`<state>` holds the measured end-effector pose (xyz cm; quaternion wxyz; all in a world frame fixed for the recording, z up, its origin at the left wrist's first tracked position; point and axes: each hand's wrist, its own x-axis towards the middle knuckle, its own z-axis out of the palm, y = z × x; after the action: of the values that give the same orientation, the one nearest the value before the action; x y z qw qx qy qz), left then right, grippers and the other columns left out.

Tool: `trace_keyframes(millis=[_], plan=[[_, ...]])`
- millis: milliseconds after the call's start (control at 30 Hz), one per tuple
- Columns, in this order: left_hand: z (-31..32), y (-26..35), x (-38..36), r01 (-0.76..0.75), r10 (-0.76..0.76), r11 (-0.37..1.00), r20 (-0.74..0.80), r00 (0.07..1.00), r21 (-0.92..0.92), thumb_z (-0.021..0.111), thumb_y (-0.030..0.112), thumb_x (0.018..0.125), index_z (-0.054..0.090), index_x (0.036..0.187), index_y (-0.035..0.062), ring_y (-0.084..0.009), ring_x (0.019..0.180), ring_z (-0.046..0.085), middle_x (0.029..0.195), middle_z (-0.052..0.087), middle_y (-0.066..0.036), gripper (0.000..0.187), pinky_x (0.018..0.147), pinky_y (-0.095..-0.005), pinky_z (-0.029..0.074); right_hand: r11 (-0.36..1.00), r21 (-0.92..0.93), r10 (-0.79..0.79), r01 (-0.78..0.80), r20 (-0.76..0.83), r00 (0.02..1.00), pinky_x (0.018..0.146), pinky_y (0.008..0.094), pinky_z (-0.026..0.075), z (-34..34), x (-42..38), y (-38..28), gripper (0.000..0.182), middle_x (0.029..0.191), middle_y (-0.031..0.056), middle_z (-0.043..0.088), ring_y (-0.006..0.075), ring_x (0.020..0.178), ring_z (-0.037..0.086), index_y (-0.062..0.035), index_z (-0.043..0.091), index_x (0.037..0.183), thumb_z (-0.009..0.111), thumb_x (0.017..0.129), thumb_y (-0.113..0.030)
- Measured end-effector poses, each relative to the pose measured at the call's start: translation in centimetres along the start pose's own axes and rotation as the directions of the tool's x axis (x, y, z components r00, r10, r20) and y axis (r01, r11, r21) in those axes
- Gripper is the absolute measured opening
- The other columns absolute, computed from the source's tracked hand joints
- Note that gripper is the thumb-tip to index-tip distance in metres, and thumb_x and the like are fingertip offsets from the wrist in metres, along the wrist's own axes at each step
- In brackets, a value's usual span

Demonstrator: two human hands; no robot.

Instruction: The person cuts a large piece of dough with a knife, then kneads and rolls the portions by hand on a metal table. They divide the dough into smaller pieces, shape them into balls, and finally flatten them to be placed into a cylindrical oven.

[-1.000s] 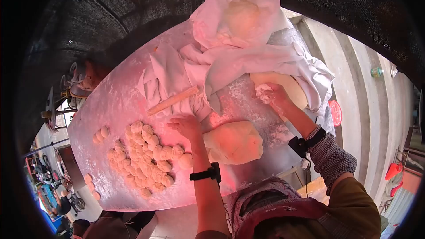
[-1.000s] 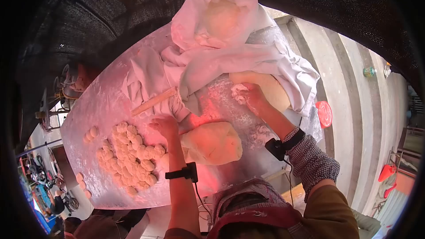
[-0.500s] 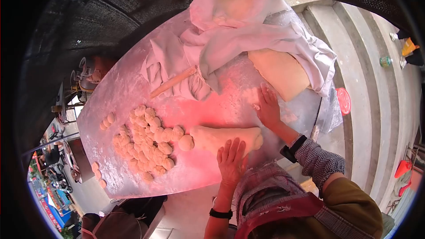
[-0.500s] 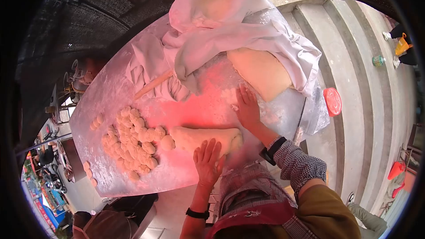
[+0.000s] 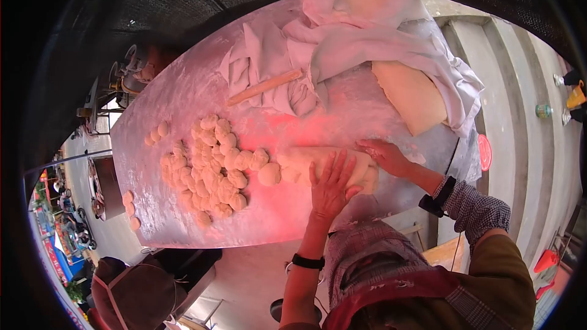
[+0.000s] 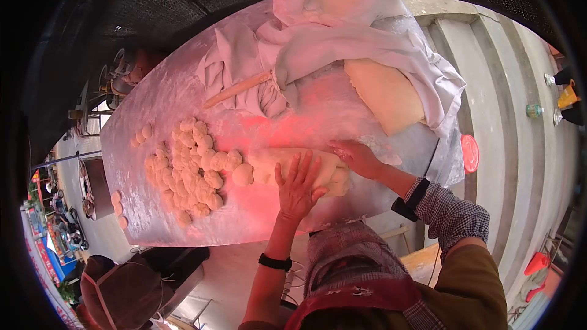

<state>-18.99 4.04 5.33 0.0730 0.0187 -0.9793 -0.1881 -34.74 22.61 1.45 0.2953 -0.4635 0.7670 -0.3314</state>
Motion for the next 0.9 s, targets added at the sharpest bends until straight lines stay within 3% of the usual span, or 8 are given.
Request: trace_keyframes(millis=[33, 167, 233, 433, 533, 700, 767, 900], plan=[[-0.6, -0.1, 1.7, 0.058, -0.055, 0.997, -0.080, 0.995, 0.041, 0.051, 0.050, 0.095, 0.041, 0.143, 0.0134, -0.0308, 0.141, 0.030, 0.147, 0.042, -0.012, 0.062, 0.112, -0.0530, 0.015, 0.823, 0.520, 0.313, -0.230, -0.076, 0.947, 0.105, 0.0370, 0.039, 0.4, 0.5, -1.0, 0.046, 0.146, 0.0130, 0.043, 0.0266, 0.131, 0.045, -0.0082, 0.047, 0.138, 0.052, 0.096, -0.025], [2.2, -3.6, 0.8, 0.541, -0.636, 0.771, -0.449, 0.628, -0.336, 0.051, 0.044, 0.097, 0.043, 0.139, 0.0054, -0.0256, 0.129, 0.044, 0.141, 0.046, -0.017, 0.058, 0.108, -0.0462, 0.028, 0.954, 0.254, 0.254, -0.162, -0.388, 0.886, 0.092, 0.0376, 0.047, 1.6, 2.2, -2.9, 0.061, 0.118, 0.0157, 0.062, 0.0267, 0.111, 0.059, -0.0049, 0.042, 0.138, 0.067, 0.089, -0.033], [2.3, -5.0, 0.8, 0.345, -0.866, 0.014, 0.161, 0.473, -0.938, 0.054, 0.043, 0.097, 0.038, 0.138, -0.0036, -0.0245, 0.114, 0.054, 0.128, 0.054, -0.017, 0.065, 0.097, -0.0347, 0.043, 0.897, 0.320, 0.409, -0.305, -0.337, 0.848, 0.089, 0.0369, 0.048, 2.2, 2.2, -4.0, 0.063, 0.112, 0.0153, 0.064, 0.0262, 0.105, 0.061, -0.0048, 0.043, 0.135, 0.071, 0.085, -0.033], [0.4, -9.4, 8.6, 0.605, -0.801, -0.254, 0.515, 0.306, -0.755, 0.070, 0.026, 0.086, 0.059, 0.087, 0.0018, -0.0100, 0.077, 0.056, 0.082, 0.062, -0.002, 0.026, 0.069, -0.0273, 0.047, 0.666, 0.562, 0.617, -0.491, -0.043, 0.786, 0.078, 0.0316, 0.051, 7.9, -3.5, -6.4, 0.048, 0.100, 0.0117, 0.066, 0.0191, 0.091, 0.065, -0.0042, 0.050, 0.120, 0.071, 0.086, -0.031], [4.4, -12.4, 8.4, 0.552, -0.673, -0.071, 0.448, 0.588, -0.831, 0.072, 0.020, 0.081, 0.059, 0.077, 0.0039, -0.0081, 0.075, 0.055, 0.077, 0.062, 0.000, 0.021, 0.069, -0.0261, 0.046, 0.707, 0.684, 0.553, -0.177, -0.380, 0.742, 0.076, 0.0311, 0.051, 6.0, -1.6, -2.5, 0.041, 0.099, 0.0083, 0.066, 0.0173, 0.086, 0.064, -0.0042, 0.052, 0.119, 0.064, 0.093, -0.034], [-3.9, -4.4, 5.5, 0.454, -0.447, 0.089, 0.372, 0.814, -0.886, 0.067, 0.031, 0.087, 0.060, 0.088, 0.0060, -0.0150, 0.080, 0.059, 0.093, 0.068, -0.006, 0.026, 0.078, -0.0334, 0.046, 0.357, 0.922, 0.663, -0.150, -0.136, 0.737, 0.073, 0.0304, 0.049, 0.2, 8.8, -3.6, 0.034, 0.090, 0.0002, 0.063, 0.0137, 0.086, 0.059, -0.0079, 0.058, 0.114, 0.054, 0.098, -0.038], [-5.3, -3.6, 5.2, 0.536, -0.394, 0.062, 0.473, 0.788, -0.842, 0.064, 0.032, 0.090, 0.060, 0.092, 0.0051, -0.0187, 0.082, 0.060, 0.093, 0.068, -0.008, 0.028, 0.081, -0.0358, 0.046, 0.713, 0.508, 0.505, -0.483, 0.106, 0.857, 0.080, 0.0353, 0.050, -0.1, 9.7, -7.7, 0.032, 0.097, 0.0062, 0.065, 0.0216, 0.094, 0.062, -0.0072, 0.059, 0.116, 0.054, 0.097, -0.031], [-0.7, -0.8, 1.8, 0.444, -0.510, 0.838, -0.163, 0.845, -0.317, 0.045, 0.034, 0.096, 0.059, 0.120, 0.0021, -0.0375, 0.117, 0.051, 0.126, 0.057, -0.019, 0.042, 0.097, -0.0472, 0.038, 1.000, 0.015, 0.001, 0.010, -0.599, 0.801, 0.094, 0.0448, 0.044, 6.2, 3.0, -12.1, 0.034, 0.120, 0.0160, 0.060, 0.0340, 0.109, 0.058, -0.0029, 0.060, 0.117, 0.054, 0.088, -0.019]])
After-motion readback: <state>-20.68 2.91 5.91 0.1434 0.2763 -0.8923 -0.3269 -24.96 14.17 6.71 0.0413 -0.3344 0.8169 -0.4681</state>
